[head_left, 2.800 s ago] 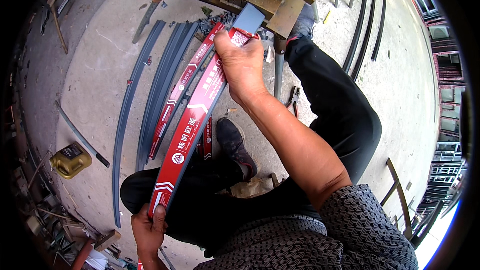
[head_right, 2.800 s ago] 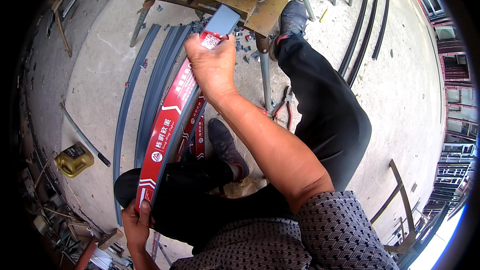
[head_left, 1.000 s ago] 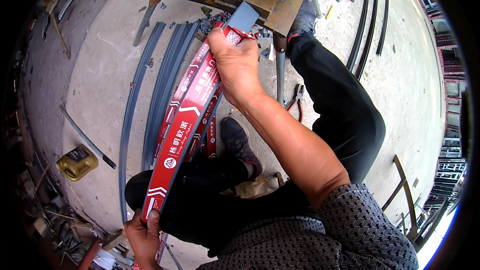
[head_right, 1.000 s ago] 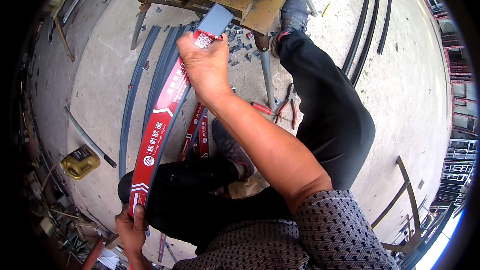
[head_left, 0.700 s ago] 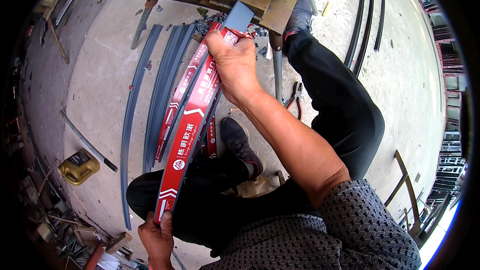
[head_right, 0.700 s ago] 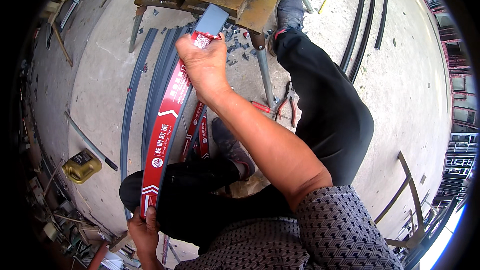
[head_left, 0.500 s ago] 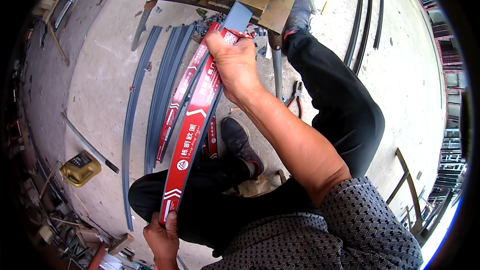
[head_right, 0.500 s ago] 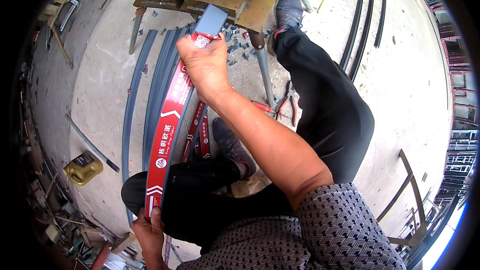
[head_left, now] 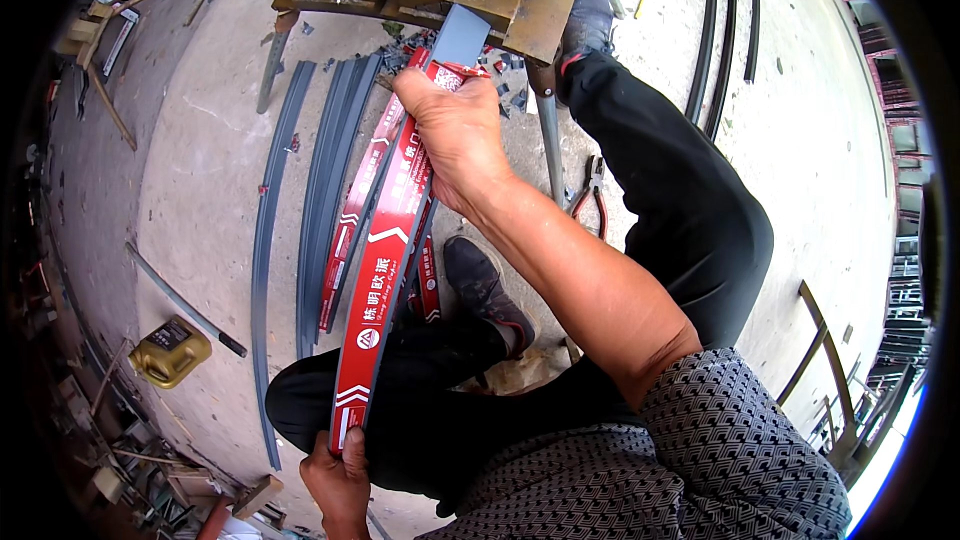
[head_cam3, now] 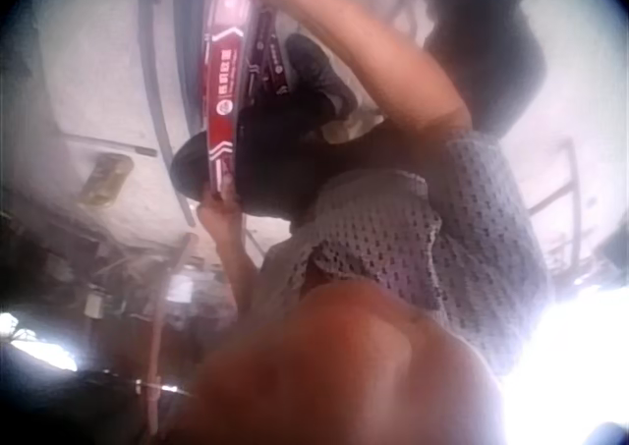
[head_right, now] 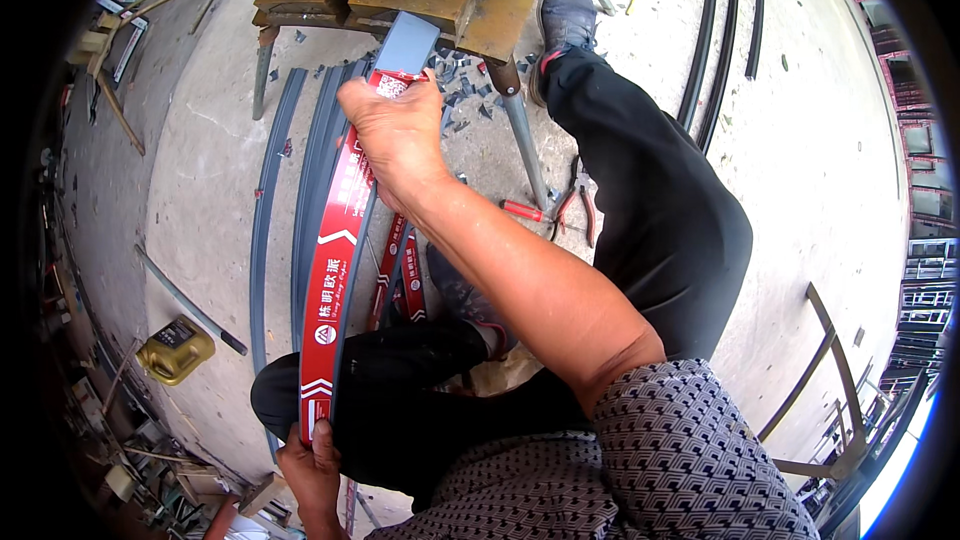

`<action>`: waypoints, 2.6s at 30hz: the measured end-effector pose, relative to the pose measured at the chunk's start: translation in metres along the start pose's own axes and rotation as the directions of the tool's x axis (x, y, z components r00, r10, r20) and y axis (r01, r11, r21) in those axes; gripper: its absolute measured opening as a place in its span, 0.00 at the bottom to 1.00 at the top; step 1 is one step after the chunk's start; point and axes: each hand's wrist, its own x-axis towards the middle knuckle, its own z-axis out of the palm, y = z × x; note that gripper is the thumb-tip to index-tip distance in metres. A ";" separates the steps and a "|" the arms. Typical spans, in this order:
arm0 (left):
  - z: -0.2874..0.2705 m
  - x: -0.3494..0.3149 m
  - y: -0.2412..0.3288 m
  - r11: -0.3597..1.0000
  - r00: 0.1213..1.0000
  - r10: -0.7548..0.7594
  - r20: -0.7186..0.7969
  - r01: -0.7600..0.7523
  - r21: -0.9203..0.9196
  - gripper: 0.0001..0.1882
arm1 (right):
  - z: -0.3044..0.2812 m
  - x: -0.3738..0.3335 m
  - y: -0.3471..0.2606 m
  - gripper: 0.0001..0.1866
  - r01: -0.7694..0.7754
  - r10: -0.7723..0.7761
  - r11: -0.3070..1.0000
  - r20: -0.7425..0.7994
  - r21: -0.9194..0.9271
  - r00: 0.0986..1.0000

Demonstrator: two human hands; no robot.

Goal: The person applies red protective film to long, grey metal bars. They use a machine to press the film onto the bars and then use pliers to trim the excess film from the ends. The person handles the bars one at a time, inspecting the edges after trimming.

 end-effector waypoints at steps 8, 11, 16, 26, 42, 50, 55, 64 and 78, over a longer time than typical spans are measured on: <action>-0.005 -0.002 0.017 0.991 0.989 -0.098 0.108 0.106 -0.078 0.28 | 0.004 -0.001 -0.005 0.09 -0.027 0.024 0.998 -0.041 -0.060 0.999; -0.002 -0.004 0.014 0.996 0.995 -0.084 0.051 0.085 -0.021 0.28 | 0.005 -0.001 -0.003 0.09 -0.003 0.001 0.999 -0.055 -0.044 0.998; 0.005 -0.006 0.013 1.000 1.000 -0.023 0.011 0.024 -0.018 0.27 | 0.002 0.001 -0.003 0.08 -0.020 0.019 0.997 -0.020 -0.072 1.000; 0.019 -0.008 0.008 0.992 0.997 -0.042 0.058 0.049 -0.116 0.25 | 0.000 0.001 -0.005 0.06 -0.040 0.035 0.992 -0.045 -0.122 0.998; 0.022 0.019 -0.003 0.995 0.997 -0.016 0.077 0.023 -0.098 0.25 | 0.001 0.002 0.004 0.05 0.019 -0.035 0.986 -0.092 -0.164 0.995; 0.029 0.022 -0.007 0.999 0.999 0.024 0.031 -0.023 -0.044 0.26 | 0.000 0.003 0.003 0.04 0.009 -0.020 0.986 -0.066 -0.164 0.998; 0.035 0.021 -0.022 0.998 0.998 0.060 0.001 -0.060 0.036 0.29 | -0.002 0.003 0.005 0.04 0.047 -0.053 0.989 -0.042 -0.141 0.998; 0.025 0.030 -0.018 0.981 0.988 -0.045 0.150 0.072 -0.181 0.32 | -0.001 0.005 0.008 0.05 0.025 -0.044 0.976 -0.085 -0.218 0.995; 0.015 0.018 -0.019 0.976 0.992 -0.025 0.125 0.051 -0.210 0.27 | 0.008 0.000 -0.001 0.05 -0.017 0.001 0.989 -0.105 -0.150 0.994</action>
